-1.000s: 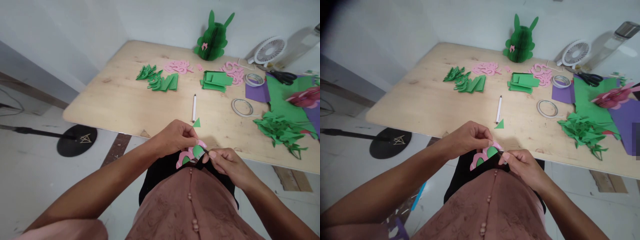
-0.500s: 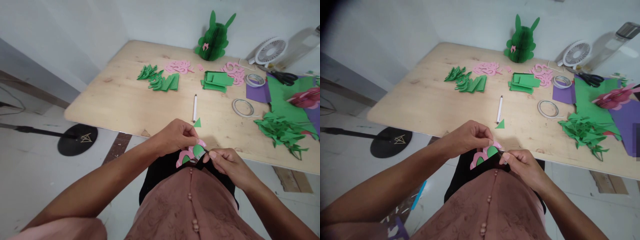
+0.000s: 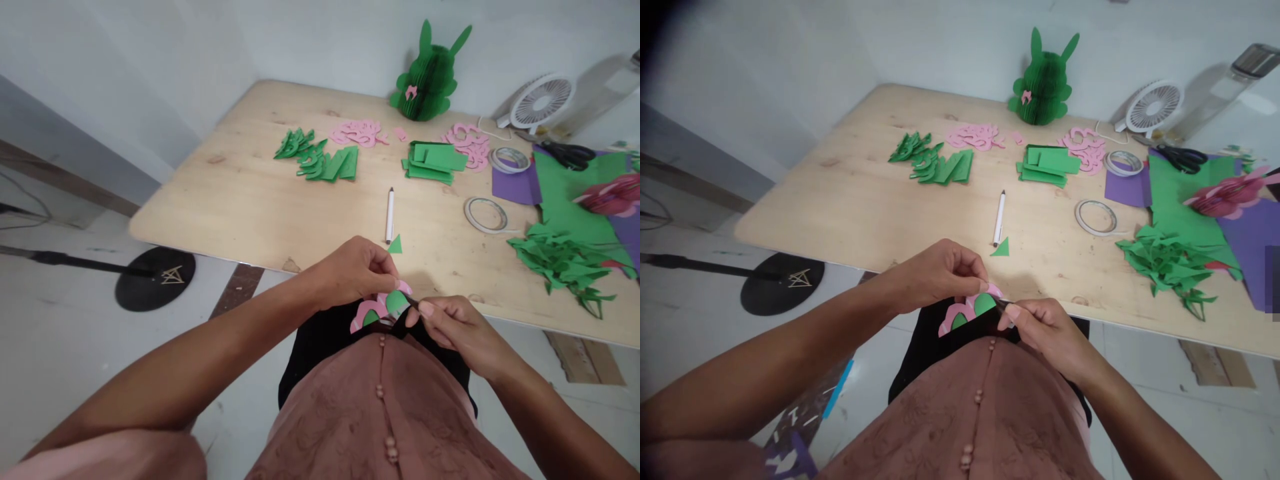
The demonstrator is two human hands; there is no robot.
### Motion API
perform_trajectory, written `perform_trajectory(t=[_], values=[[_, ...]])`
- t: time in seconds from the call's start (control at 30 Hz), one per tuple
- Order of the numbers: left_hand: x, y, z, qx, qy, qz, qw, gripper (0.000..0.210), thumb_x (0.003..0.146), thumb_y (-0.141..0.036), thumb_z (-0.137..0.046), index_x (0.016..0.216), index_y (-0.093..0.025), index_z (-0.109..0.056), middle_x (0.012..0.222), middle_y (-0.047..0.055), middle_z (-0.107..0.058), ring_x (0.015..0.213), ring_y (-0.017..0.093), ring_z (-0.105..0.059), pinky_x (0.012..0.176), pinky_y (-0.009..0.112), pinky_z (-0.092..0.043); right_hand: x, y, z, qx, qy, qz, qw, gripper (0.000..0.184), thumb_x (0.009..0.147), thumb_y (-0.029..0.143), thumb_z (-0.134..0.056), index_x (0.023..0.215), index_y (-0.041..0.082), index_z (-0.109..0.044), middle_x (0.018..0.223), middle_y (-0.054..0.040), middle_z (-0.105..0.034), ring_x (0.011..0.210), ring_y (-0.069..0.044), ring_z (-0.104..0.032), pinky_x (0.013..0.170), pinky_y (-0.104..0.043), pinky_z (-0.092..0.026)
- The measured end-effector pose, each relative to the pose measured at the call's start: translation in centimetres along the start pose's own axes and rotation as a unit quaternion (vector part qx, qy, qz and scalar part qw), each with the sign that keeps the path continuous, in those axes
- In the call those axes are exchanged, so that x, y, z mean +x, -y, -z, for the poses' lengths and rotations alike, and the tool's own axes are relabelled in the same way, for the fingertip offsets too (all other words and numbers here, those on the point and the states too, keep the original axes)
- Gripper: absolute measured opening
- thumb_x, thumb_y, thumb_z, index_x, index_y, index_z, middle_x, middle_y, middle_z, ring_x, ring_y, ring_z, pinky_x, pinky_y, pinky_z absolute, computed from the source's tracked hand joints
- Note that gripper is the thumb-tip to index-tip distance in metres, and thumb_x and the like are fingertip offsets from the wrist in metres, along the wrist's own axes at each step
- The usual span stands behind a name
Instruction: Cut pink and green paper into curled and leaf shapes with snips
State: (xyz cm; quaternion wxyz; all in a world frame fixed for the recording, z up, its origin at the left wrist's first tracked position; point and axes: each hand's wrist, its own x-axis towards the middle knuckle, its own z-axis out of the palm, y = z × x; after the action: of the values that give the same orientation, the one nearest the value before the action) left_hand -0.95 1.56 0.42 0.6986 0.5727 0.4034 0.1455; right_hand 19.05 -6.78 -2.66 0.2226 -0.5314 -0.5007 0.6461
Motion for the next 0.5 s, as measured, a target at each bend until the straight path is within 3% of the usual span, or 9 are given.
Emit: perform_trajectory(t=[0.5], values=[[-0.13, -0.71, 0.50, 0.007, 0.036, 0.000, 0.999, 0.008, 0.067, -0.012, -0.059, 0.060, -0.013, -0.063, 0.048, -0.001, -0.058, 0.044, 0.007, -0.050, 0.044, 0.018, -0.039, -0.05, 0.72, 0.05, -0.018, 0.012, -0.004, 1.000, 0.047, 0.088, 0.052, -0.046, 0.077, 0.012, -0.068, 0.045, 0.0081, -0.024, 0.041, -0.006, -0.019, 0.041, -0.022, -0.013]])
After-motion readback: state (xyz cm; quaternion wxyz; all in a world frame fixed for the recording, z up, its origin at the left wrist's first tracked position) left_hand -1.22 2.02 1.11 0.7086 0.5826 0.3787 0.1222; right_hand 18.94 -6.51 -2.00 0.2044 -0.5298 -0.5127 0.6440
